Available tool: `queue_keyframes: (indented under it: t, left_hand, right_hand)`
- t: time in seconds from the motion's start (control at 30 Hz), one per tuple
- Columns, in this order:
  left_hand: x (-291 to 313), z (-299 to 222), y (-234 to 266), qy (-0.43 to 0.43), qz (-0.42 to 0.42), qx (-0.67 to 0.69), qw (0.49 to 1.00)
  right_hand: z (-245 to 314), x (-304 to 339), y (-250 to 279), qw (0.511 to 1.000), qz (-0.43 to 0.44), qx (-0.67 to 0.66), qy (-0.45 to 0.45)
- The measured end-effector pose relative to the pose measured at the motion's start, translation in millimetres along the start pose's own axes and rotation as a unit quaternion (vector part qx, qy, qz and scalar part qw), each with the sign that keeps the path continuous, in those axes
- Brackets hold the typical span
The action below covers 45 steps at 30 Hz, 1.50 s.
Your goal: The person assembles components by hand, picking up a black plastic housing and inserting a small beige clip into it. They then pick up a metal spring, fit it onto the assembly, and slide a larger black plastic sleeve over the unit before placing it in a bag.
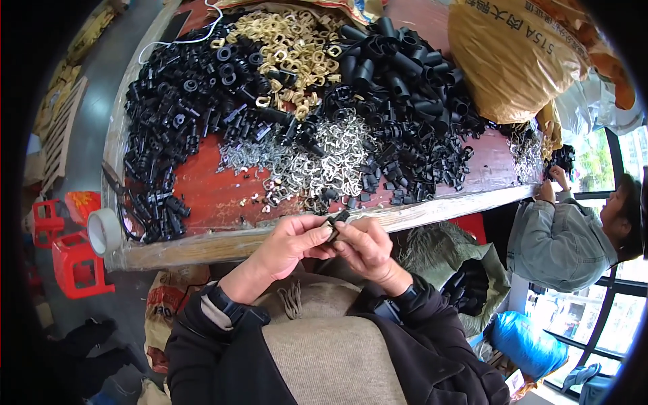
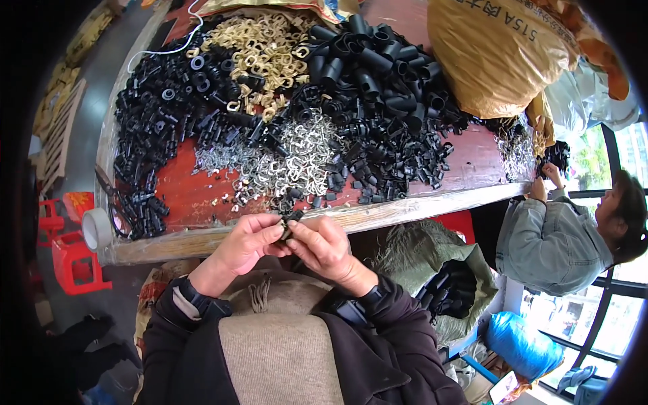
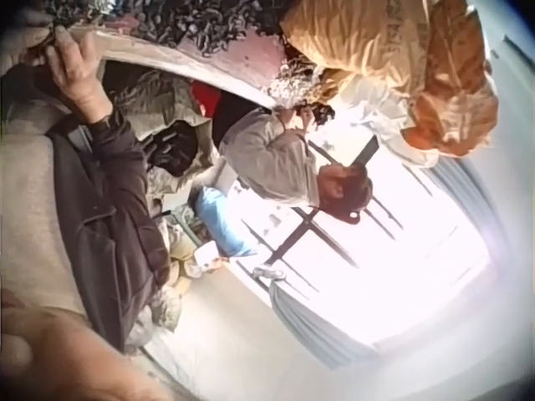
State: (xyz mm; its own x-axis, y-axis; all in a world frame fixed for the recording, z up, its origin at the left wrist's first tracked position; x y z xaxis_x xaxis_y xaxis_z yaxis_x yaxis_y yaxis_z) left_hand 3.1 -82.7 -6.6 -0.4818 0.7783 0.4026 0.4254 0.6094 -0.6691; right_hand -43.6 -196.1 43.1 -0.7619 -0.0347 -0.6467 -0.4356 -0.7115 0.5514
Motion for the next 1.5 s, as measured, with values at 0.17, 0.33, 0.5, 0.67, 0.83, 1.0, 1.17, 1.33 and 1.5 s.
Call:
queue_keyframes:
  t: [0.17,0.33,0.5,0.67,0.83,1.0,1.17,1.33,1.5]
  left_hand:
    - [-7,-9,13,-0.031,-0.008,-0.037,0.999]
    - [-20,-6,19,-0.034,0.012,-0.038,0.999]
    - [-18,-12,22,-0.038,-0.032,-0.025,0.998]
    - [-13,-11,24,-0.064,-0.032,0.007,0.997]
    - [-4,-12,22,-0.082,-0.025,0.03,0.996]
    - [-1,-21,15,-0.108,-0.022,0.059,0.992]
    - [0,-27,4,-0.104,-0.016,0.064,0.992]
    - [-3,-21,11,-0.07,-0.023,0.085,0.994]
    - [-7,-27,20,-0.066,-0.045,0.093,0.993]
  right_hand:
    - [-64,-53,60,0.986,-0.058,0.151,-0.031]
    - [-185,-103,106,0.936,-0.001,0.35,-0.039]
    - [-238,-94,85,0.875,0.188,0.426,-0.134]
    - [-223,-79,89,0.866,0.205,0.438,-0.127]
    - [-170,-86,101,0.929,0.09,0.339,-0.118]
    - [-110,-75,79,0.963,0.148,0.031,-0.224]
    - [-89,-41,32,0.879,0.127,-0.349,-0.3]
    - [-85,-29,0,0.544,-0.194,-0.722,-0.381]
    - [-80,-8,-5,0.684,-0.072,-0.593,-0.42]
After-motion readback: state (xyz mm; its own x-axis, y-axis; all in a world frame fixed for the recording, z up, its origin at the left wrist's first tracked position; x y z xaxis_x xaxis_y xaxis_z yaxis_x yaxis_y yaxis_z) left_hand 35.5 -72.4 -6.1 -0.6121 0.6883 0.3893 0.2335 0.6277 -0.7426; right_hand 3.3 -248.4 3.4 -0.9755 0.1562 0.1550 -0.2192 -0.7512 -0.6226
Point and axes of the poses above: each hand's wrist, its own x-axis away from the middle knuckle, its own y-axis out of the back of the hand, z = x × y, the point moved 6 cm from there along -x, towards the middle knuckle, and after that the axes turned 1 degree about x, right-handed, at the moved point
